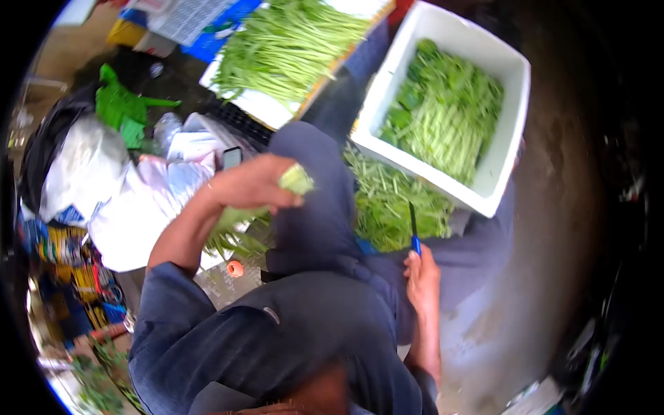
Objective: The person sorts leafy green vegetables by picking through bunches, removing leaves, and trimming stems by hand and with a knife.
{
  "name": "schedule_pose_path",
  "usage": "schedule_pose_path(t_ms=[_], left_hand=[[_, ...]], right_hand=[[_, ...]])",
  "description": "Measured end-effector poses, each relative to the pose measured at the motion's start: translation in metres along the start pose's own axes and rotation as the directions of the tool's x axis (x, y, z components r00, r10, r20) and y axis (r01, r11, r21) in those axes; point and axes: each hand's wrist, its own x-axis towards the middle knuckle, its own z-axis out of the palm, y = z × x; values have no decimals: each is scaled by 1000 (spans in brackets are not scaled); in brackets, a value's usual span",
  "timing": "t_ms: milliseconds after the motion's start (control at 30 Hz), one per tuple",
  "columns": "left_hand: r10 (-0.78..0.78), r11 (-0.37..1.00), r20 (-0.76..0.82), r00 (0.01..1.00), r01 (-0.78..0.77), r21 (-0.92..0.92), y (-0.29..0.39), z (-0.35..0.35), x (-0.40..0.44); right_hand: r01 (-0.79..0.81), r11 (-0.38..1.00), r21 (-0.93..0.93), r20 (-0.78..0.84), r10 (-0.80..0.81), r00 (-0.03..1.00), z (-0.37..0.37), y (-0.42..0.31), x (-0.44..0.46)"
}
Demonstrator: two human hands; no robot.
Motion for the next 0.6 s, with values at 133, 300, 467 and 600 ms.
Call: schedule_pose_path(t_ms=[133,300,467,600], left_hand=[[314,762,-254,915,-83,642,10,-84,-24],[368,460,-344,864,153,875,0,-155,21],[240,442,-430,870,296,846,-60,-146,133],[471,588,-624,624,305,749,-126,-116,202]], right_hand=[[28,994,-102,50,-23,998,-6,-4,25],[44,988,-147,31,-40,999,-8,0,39],[10,993,-115,-1,-10,1000,1,1,39],[-17,997,-70,13,18,1000,6,4,40]])
